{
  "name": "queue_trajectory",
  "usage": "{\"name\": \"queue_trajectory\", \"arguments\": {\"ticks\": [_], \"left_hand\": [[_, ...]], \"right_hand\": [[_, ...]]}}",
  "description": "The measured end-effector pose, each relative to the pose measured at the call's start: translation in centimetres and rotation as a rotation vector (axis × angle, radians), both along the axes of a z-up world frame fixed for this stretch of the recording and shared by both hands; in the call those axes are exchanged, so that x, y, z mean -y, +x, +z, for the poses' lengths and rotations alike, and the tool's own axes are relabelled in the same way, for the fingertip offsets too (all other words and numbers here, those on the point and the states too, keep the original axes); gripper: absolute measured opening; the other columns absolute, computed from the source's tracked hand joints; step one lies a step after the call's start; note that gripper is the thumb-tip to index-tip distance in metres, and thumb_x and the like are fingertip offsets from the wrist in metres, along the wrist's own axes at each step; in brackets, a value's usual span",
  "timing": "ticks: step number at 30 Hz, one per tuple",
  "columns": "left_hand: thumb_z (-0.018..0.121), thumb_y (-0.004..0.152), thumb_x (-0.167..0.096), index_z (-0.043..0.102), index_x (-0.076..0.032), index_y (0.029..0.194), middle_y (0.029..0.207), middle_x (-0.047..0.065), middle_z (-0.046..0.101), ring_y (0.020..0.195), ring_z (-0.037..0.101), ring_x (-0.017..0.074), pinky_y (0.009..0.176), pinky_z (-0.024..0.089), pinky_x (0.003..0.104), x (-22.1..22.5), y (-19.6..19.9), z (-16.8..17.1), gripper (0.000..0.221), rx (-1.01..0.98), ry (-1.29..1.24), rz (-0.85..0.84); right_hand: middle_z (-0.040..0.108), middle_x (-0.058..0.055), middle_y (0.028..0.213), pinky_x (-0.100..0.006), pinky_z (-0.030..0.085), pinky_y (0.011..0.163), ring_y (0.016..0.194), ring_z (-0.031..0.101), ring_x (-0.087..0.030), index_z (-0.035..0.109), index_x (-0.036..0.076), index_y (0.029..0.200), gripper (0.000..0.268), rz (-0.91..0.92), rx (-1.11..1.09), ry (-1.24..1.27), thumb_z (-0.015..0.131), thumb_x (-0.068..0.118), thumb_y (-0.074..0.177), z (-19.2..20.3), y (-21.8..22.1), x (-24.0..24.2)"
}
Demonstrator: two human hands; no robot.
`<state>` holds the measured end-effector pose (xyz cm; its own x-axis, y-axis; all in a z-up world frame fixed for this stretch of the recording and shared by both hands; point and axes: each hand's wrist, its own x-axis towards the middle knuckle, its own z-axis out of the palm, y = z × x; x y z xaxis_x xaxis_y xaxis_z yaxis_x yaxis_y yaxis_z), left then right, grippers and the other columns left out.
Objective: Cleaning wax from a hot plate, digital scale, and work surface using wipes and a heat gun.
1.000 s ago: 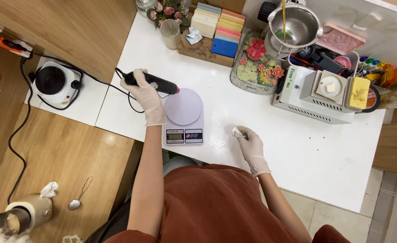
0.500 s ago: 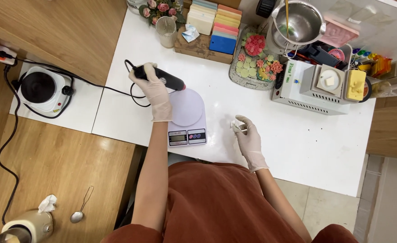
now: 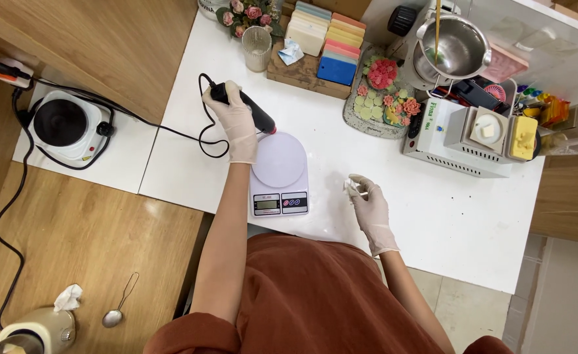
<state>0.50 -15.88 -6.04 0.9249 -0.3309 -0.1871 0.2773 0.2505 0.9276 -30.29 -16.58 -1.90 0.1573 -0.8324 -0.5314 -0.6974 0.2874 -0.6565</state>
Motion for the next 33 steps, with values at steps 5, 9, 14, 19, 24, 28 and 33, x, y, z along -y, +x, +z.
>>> {"name": "queue_trajectory", "arguments": {"ticks": [5,9,14,19,24,28,33], "left_hand": [[0.06,0.1,-0.03,0.037,-0.007,0.131,0.104,0.007,0.057,0.09,0.054,0.0155,0.074,0.051,0.03,0.8,0.9,-0.4,0.045,0.023,0.036,0.023],[0.058,0.1,-0.031,0.036,-0.007,0.131,0.104,0.007,0.056,0.089,0.053,0.015,0.075,0.051,0.031,1.3,1.2,-1.0,0.045,0.004,0.044,0.009],[0.058,0.1,-0.029,0.037,-0.004,0.132,0.104,0.009,0.056,0.092,0.055,0.017,0.085,0.051,0.033,1.9,1.9,-1.4,0.045,0.041,0.051,0.04],[0.057,0.101,-0.03,0.037,-0.004,0.132,0.108,0.01,0.057,0.098,0.058,0.0185,0.09,0.052,0.034,2.7,2.5,-1.6,0.045,0.072,0.114,0.024],[0.057,0.101,-0.032,0.037,-0.005,0.132,0.11,0.011,0.058,0.098,0.059,0.0198,0.09,0.051,0.035,3.8,3.1,-2.6,0.046,0.052,0.19,-0.001],[0.059,0.1,-0.032,0.039,-0.003,0.13,0.111,0.012,0.06,0.1,0.059,0.0216,0.092,0.05,0.036,5.0,3.7,-3.7,0.046,0.104,0.196,0.015],[0.058,0.1,-0.034,0.039,-0.002,0.129,0.109,0.013,0.059,0.098,0.059,0.0228,0.09,0.05,0.037,6.6,4.7,-4.0,0.048,0.087,0.232,-0.024]], "right_hand": [[0.063,-0.002,0.09,-0.028,0.05,0.052,0.068,0.058,-0.011,0.069,0.017,0.13,0.033,0.011,0.017,-0.048,0.064,0.02,0.097,-1.6,-1.0,0.6],[0.063,-0.003,0.09,-0.027,0.05,0.054,0.069,0.058,-0.011,0.07,0.019,0.131,0.034,0.014,0.036,-0.065,0.064,0.019,0.097,-2.0,-1.0,0.7],[0.069,-0.001,0.102,-0.026,0.053,0.056,0.076,0.062,-0.009,0.068,0.024,0.132,0.035,-0.009,0.051,-0.013,0.062,0.02,0.098,-2.1,-0.5,0.8],[0.071,-0.001,0.105,-0.022,0.053,0.063,0.081,0.063,-0.009,0.068,0.024,0.132,0.034,-0.005,0.107,-0.03,0.061,0.018,0.1,-3.0,-0.6,0.9],[0.069,-0.001,0.102,-0.029,0.048,0.055,0.077,0.057,-0.009,0.071,0.02,0.123,0.026,-0.065,0.052,0.06,0.058,0.02,0.101,-0.3,0.6,0.8],[0.072,-0.001,0.097,-0.024,0.051,0.062,0.076,0.057,-0.009,0.072,0.011,0.111,0.018,-0.006,0.159,-0.07,0.059,0.01,0.099,-4.3,-1.6,1.0],[0.068,-0.003,0.095,-0.031,0.051,0.061,0.074,0.059,-0.013,0.076,0.005,0.099,0.022,-0.034,-0.037,0.025,0.054,0.005,0.098,-5.1,-2.2,1.5]]}}
